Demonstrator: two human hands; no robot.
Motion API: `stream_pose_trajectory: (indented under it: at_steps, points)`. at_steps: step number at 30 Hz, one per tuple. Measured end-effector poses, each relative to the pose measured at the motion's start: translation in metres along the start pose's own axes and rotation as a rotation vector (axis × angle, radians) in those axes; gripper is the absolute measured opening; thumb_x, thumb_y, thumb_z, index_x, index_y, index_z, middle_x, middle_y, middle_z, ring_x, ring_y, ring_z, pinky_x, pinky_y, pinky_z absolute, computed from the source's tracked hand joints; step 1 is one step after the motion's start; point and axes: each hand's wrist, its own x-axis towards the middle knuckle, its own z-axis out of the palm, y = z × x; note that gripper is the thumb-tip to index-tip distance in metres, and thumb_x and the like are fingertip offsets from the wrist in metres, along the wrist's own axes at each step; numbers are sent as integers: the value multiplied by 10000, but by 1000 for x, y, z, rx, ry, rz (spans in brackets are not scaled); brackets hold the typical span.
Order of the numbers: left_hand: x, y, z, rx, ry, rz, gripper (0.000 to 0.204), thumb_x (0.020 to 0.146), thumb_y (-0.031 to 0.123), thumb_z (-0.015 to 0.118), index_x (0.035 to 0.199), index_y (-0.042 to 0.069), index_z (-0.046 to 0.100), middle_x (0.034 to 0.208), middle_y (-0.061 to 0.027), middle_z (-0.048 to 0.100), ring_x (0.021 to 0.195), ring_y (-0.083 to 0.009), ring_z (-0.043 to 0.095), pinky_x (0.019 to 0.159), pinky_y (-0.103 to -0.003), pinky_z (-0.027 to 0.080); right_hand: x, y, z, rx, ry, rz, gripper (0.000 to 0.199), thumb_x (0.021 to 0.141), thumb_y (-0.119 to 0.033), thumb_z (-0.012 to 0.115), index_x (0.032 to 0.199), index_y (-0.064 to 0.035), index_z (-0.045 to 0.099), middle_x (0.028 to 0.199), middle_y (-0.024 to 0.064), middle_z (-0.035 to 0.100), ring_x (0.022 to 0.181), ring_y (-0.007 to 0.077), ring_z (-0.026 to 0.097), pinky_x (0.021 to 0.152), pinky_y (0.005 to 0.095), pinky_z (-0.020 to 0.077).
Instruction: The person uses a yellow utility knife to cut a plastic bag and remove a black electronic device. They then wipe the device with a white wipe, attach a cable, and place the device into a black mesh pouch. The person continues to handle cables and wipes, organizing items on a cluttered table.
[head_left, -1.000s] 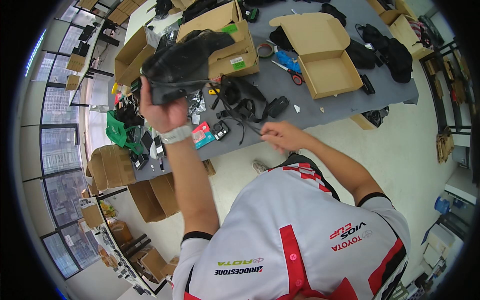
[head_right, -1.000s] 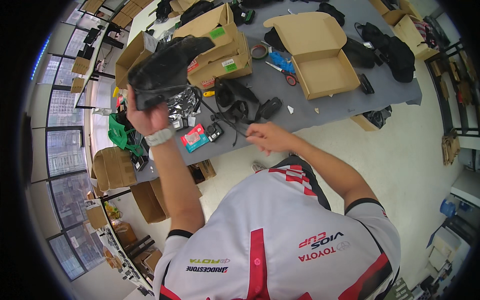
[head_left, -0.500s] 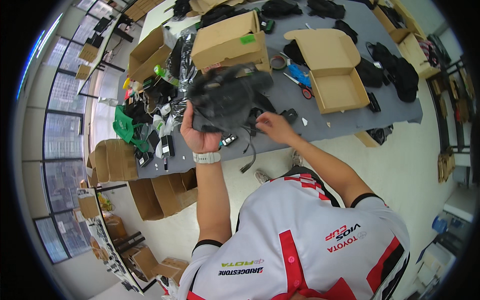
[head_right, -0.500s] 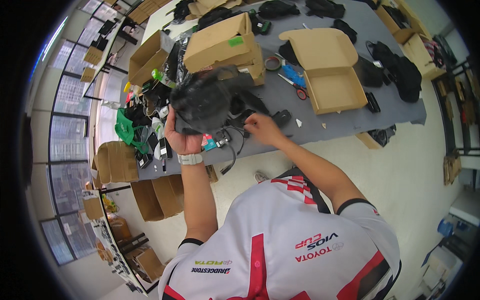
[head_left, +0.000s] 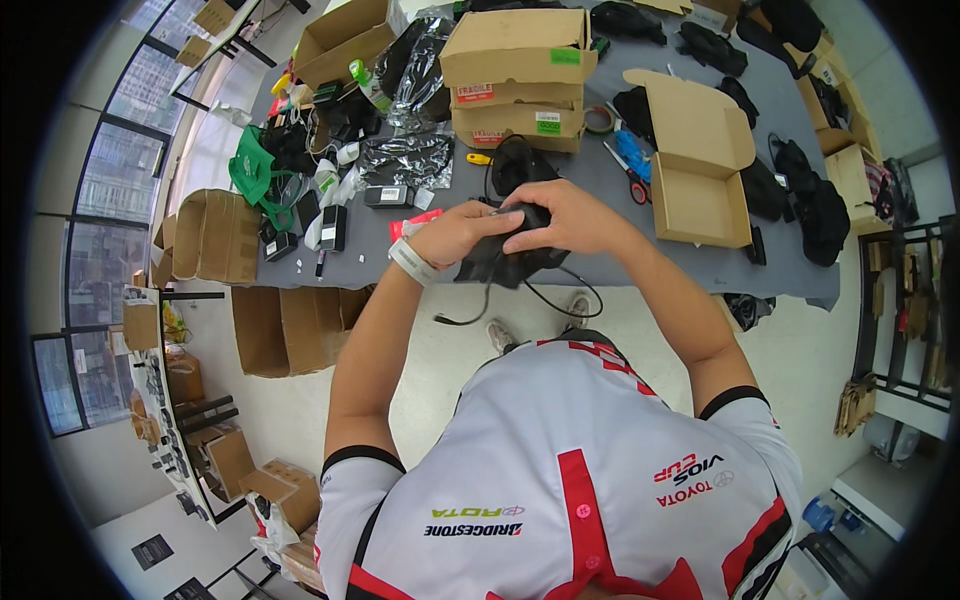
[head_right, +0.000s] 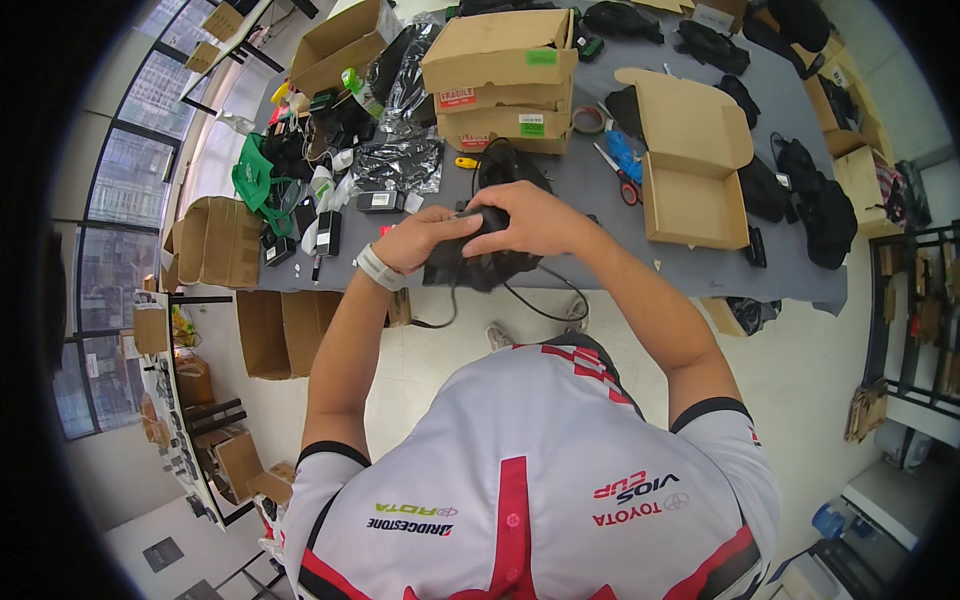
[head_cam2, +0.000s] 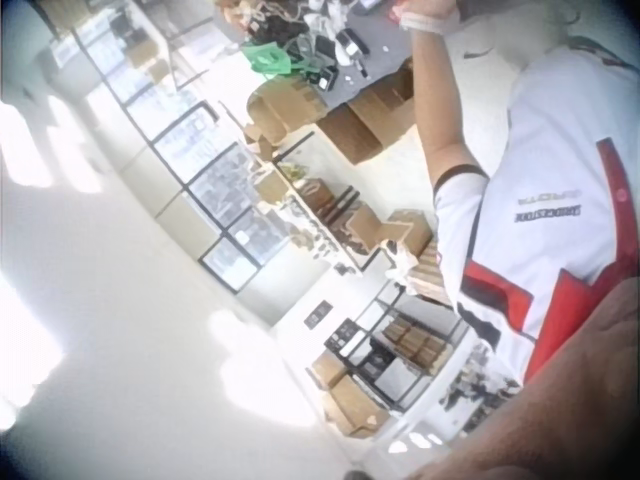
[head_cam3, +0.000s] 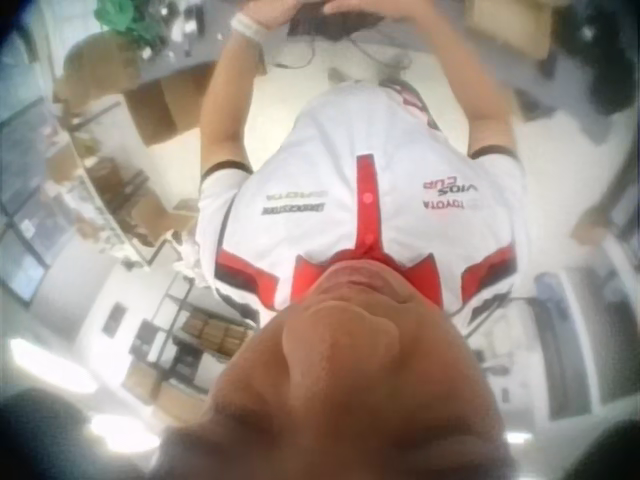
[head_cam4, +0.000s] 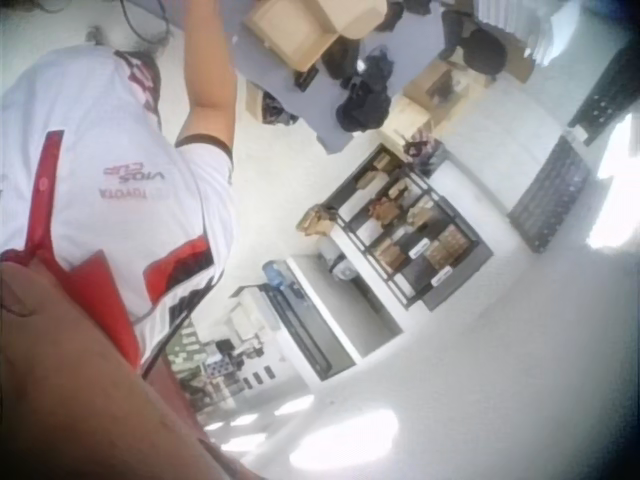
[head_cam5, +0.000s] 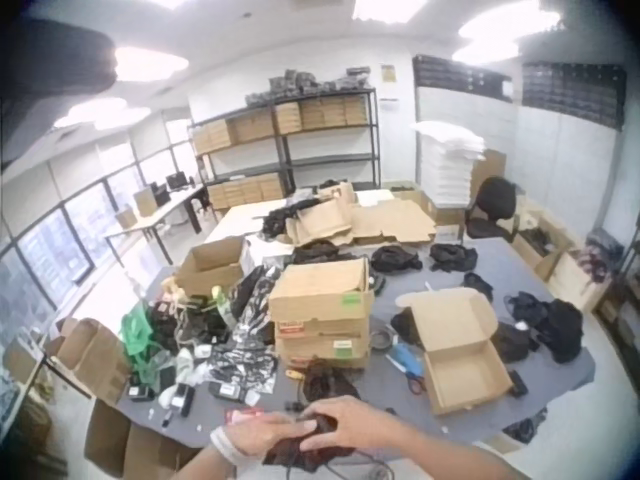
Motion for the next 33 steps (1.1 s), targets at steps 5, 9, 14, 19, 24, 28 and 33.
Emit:
stream_pose_trajectory:
  at_steps: [5, 9, 14, 19, 24, 28, 33]
  points:
    - [3, -27, -8, 336, 660, 503, 385, 1071, 356, 657, 1027, -24, 707, 786, -19, 643, 771, -76, 508, 681, -295, 455, -2, 17, -21, 11, -133, 434, 337, 881, -305, 857, 1051, -45, 724, 840, 66, 720, 824, 140, 684, 772, 327, 526]
    - [-17, -51, 29, 567, 670, 730, 305, 940, 265, 808, 1010, 9, 658, 881, -156, 682, 754, -311, 632, 677, -379, 481, -8, 31, -18, 339, -19, 410, 443, 967, -344, 788, 1255, -22, 695, 1054, 45, 745, 896, 101, 663, 791, 287, 538]
    - [2, -66, 35, 715, 797, 742, 392, 919, 262, 834, 1154, 23, 632, 967, -180, 694, 805, -412, 638, 690, -413, 501, 2, 20, -14, 649, -123, 466, 452, 1038, -352, 709, 1361, -39, 659, 1135, 20, 739, 941, 66, 657, 821, 252, 545]
    - [-23, -28, 6, 362, 379, 426, 248, 1009, 255, 738, 1093, 28, 679, 876, -150, 666, 733, -376, 554, 676, -411, 477, 28, 5, -34, 573, -144, 363, 507, 1057, -382, 678, 1443, -57, 629, 1218, -3, 735, 1041, 45, 636, 919, 242, 525]
    - [-44, 8, -40, 740, 627, 841, 136, 1051, 159, 658, 1034, 31, 698, 819, -123, 618, 697, -321, 525, 657, -364, 468, 73, -32, -86, 230, -286, 242, 465, 1050, -388, 683, 1427, -116, 667, 1199, -24, 742, 1022, 40, 654, 882, 229, 543]
    - [-108, 62, -85, 982, 817, 835, 170, 1062, 146, 632, 993, -5, 669, 807, -132, 559, 720, -268, 540, 680, -353, 463, 94, -62, -146, 1, -278, 291, 476, 1067, -334, 660, 1433, -31, 632, 1195, 2, 746, 1018, 62, 692, 929, 242, 564]
    - [-186, 66, -164, 1071, 1141, 864, 184, 1064, 173, 633, 992, 14, 691, 827, -164, 583, 715, -329, 576, 653, -379, 463, 106, -87, -224, 47, -175, 336, 364, 1082, -290, 644, 1306, -6, 686, 1104, 16, 754, 940, 64, 681, 844, 239, 562]
